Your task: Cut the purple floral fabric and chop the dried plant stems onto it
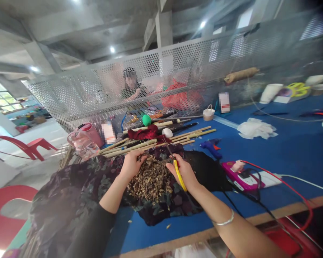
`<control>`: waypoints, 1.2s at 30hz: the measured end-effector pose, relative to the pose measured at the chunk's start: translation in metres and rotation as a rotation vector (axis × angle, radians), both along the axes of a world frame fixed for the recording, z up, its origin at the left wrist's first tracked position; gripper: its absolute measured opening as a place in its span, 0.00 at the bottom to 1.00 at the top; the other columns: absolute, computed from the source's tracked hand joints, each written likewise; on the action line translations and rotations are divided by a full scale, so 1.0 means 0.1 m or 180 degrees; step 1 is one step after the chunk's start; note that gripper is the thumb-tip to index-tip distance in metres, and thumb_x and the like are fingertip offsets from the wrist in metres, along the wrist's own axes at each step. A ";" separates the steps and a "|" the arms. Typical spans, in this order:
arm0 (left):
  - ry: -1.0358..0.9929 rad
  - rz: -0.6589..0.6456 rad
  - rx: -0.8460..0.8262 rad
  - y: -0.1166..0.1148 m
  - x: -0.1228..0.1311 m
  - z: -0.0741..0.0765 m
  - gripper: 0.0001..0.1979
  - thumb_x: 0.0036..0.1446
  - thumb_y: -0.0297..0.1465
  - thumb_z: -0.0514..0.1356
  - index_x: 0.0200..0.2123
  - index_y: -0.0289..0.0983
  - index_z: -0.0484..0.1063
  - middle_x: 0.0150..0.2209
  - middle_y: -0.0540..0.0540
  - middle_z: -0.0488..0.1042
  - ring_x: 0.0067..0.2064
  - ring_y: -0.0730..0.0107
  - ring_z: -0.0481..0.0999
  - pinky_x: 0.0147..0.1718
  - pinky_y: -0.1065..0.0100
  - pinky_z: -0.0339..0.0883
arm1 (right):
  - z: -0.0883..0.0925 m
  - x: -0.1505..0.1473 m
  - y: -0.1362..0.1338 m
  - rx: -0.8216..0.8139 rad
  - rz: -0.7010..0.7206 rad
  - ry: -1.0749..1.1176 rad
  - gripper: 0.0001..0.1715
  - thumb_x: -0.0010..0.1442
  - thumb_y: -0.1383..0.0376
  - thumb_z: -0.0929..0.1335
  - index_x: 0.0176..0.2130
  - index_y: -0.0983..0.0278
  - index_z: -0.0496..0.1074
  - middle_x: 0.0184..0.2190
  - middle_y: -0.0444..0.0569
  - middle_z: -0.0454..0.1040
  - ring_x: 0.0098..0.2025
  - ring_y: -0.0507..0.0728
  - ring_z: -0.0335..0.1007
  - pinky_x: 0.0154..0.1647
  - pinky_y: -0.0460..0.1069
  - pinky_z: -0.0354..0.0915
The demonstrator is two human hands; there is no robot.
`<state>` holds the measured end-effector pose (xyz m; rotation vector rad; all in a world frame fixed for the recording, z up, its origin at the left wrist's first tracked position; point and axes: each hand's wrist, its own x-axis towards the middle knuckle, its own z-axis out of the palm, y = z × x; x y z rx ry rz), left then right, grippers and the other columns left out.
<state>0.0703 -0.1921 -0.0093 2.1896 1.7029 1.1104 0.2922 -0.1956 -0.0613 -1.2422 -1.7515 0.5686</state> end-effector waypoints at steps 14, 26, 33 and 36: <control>0.1698 -0.0129 -0.0247 -0.14 0.63 0.13 0.17 0.60 0.41 0.49 0.43 0.43 0.74 0.51 0.43 0.71 0.55 0.51 0.62 0.56 0.42 0.47 | -0.02 0.05 0.02 -0.0080 -0.0441 0.0612 0.22 0.58 0.52 0.62 0.45 0.64 0.66 0.29 0.49 0.74 0.30 0.56 0.70 0.32 0.48 0.64; 0.2632 -0.1004 -0.0520 -0.05 0.60 0.08 0.10 0.53 0.32 0.55 0.37 0.36 0.73 0.37 0.41 0.74 0.44 0.56 0.72 0.56 0.45 0.47 | -0.04 0.05 0.05 0.0043 -0.0633 0.0575 0.22 0.60 0.50 0.60 0.44 0.64 0.66 0.30 0.50 0.73 0.31 0.57 0.70 0.35 0.49 0.64; 0.2111 -0.0852 -0.0428 -0.12 0.51 0.10 0.18 0.55 0.43 0.55 0.44 0.39 0.71 0.44 0.41 0.73 0.49 0.54 0.69 0.57 0.43 0.43 | -0.05 0.10 0.10 0.0015 -0.0827 0.0789 0.25 0.60 0.47 0.58 0.40 0.64 0.67 0.28 0.49 0.72 0.30 0.55 0.68 0.33 0.48 0.63; 0.2020 -0.0886 -0.0160 -0.13 0.70 0.07 0.16 0.55 0.42 0.57 0.44 0.41 0.72 0.44 0.42 0.73 0.50 0.53 0.67 0.57 0.38 0.31 | -0.05 0.14 0.14 0.0126 -0.0929 0.0933 0.27 0.62 0.47 0.55 0.41 0.65 0.66 0.30 0.51 0.72 0.31 0.56 0.68 0.33 0.49 0.63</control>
